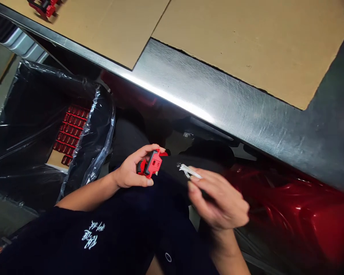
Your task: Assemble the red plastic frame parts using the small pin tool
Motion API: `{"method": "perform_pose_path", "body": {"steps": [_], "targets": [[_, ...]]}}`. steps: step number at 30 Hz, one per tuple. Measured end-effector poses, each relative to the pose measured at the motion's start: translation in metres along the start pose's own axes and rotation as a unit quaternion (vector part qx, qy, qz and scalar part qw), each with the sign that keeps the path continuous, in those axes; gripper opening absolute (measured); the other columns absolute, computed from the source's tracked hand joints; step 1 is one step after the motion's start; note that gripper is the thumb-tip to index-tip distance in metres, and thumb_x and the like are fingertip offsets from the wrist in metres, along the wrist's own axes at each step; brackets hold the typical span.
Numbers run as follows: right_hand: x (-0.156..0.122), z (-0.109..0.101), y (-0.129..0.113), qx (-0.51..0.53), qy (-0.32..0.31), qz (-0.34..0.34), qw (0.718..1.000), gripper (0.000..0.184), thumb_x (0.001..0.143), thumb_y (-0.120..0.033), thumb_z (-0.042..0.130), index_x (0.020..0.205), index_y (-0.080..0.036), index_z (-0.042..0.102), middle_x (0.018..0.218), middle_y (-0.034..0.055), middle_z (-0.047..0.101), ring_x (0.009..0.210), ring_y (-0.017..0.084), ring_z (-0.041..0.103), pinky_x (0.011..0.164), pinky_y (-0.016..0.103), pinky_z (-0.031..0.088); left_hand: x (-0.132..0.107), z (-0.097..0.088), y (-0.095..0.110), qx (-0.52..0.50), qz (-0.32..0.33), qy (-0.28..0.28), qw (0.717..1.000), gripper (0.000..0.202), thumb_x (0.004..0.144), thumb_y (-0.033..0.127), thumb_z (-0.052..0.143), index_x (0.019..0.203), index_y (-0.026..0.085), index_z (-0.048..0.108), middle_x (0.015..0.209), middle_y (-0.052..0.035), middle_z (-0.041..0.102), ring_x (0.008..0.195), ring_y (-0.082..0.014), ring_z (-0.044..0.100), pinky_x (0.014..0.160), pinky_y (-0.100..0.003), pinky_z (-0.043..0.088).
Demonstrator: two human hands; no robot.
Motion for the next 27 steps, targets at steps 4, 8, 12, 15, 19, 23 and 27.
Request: {"method": "perform_pose_path", "body": {"steps": [4, 8, 12, 15, 19, 23, 27], "targets": [[0.028, -0.025, 0.043, -0.109, 0.127, 0.034, 0.985, 0.039, 0.081, -0.012, 0.083, 0.114, -0.032, 0.079, 0.106, 0.0041, 0.081, 0.096, 0.031, 0.078, 0.086, 0.049, 0.063, -0.004, 0.0, -0.009, -0.129, -0.044, 0.014, 0.991, 0.088, 0.067, 0.045, 0.09, 0.144, 0.037, 0.049, 0.159, -0.0151, 0.047, 0.078, -0.0137, 0.067, 0.056, -0.025, 0.054], [0.072, -0.041, 0.091, -0.21, 0.153, 0.054, 0.964, 0.014, 0.083, -0.026, 0.086, 0.096, -0.027, 0.083, 0.094, 0.0063, 0.082, 0.098, 0.032, 0.077, 0.093, 0.048, 0.058, -0.004, 0.001, -0.009, -0.154, -0.045, 0.015, 0.987, 0.09, 0.065, 0.044, 0.092, 0.144, 0.039, 0.048, 0.164, -0.0135, 0.042, 0.077, -0.0134, 0.066, 0.05, -0.023, 0.049], [0.102, -0.042, 0.126, -0.244, 0.11, 0.106, 0.958, 0.01, 0.081, -0.03, 0.087, 0.087, -0.026, 0.082, 0.094, 0.0058, 0.082, 0.1, 0.033, 0.076, 0.095, 0.051, 0.056, -0.004, 0.004, -0.004, -0.177, -0.019, 0.007, 0.984, 0.085, 0.069, 0.039, 0.091, 0.143, 0.042, 0.05, 0.164, -0.01, 0.042, 0.079, -0.0132, 0.068, 0.052, -0.022, 0.049], [0.109, -0.042, 0.14, -0.244, 0.081, 0.123, 0.959, 0.013, 0.085, -0.031, 0.085, 0.097, -0.028, 0.08, 0.108, 0.0059, 0.08, 0.111, 0.033, 0.072, 0.105, 0.054, 0.051, -0.005, 0.005, -0.004, -0.161, -0.004, 0.003, 0.987, 0.084, 0.071, 0.041, 0.09, 0.144, 0.045, 0.048, 0.165, -0.0091, 0.041, 0.08, -0.0129, 0.068, 0.059, -0.026, 0.055], [0.1, -0.041, 0.122, -0.232, 0.145, 0.04, 0.961, 0.027, 0.081, -0.026, 0.088, 0.107, -0.025, 0.079, 0.126, 0.0075, 0.073, 0.126, 0.037, 0.062, 0.115, 0.058, 0.042, -0.006, 0.004, -0.005, -0.122, 0.023, -0.002, 0.992, 0.084, 0.075, 0.045, 0.087, 0.147, 0.044, 0.045, 0.167, -0.0115, 0.037, 0.08, -0.014, 0.07, 0.065, -0.03, 0.059], [0.069, -0.017, 0.058, -0.131, 0.172, 0.03, 0.976, 0.014, 0.089, -0.016, 0.077, 0.1, -0.024, 0.078, 0.097, 0.0052, 0.077, 0.098, 0.027, 0.072, 0.097, 0.047, 0.055, -0.005, 0.003, -0.003, -0.089, 0.056, -0.009, 0.994, 0.086, 0.077, 0.037, 0.088, 0.15, 0.043, 0.043, 0.167, -0.0141, 0.037, 0.084, -0.0148, 0.073, 0.069, -0.029, 0.06], [0.033, 0.033, 0.004, 0.125, -0.077, 0.191, 0.971, 0.012, 0.089, -0.019, 0.071, 0.099, -0.024, 0.077, 0.082, 0.0014, 0.075, 0.07, 0.017, 0.071, 0.065, 0.031, 0.06, -0.003, 0.005, 0.0, -0.074, 0.06, -0.011, 0.995, 0.087, 0.076, 0.03, 0.09, 0.149, 0.044, 0.045, 0.165, -0.0115, 0.042, 0.088, -0.0131, 0.073, 0.079, -0.027, 0.061]]}}
Point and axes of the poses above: each hand's wrist, its own x-axis towards the middle knuckle, its own z-axis out of the palm, y = z × x, the point moved 3 cm from there along x, towards the middle knuckle
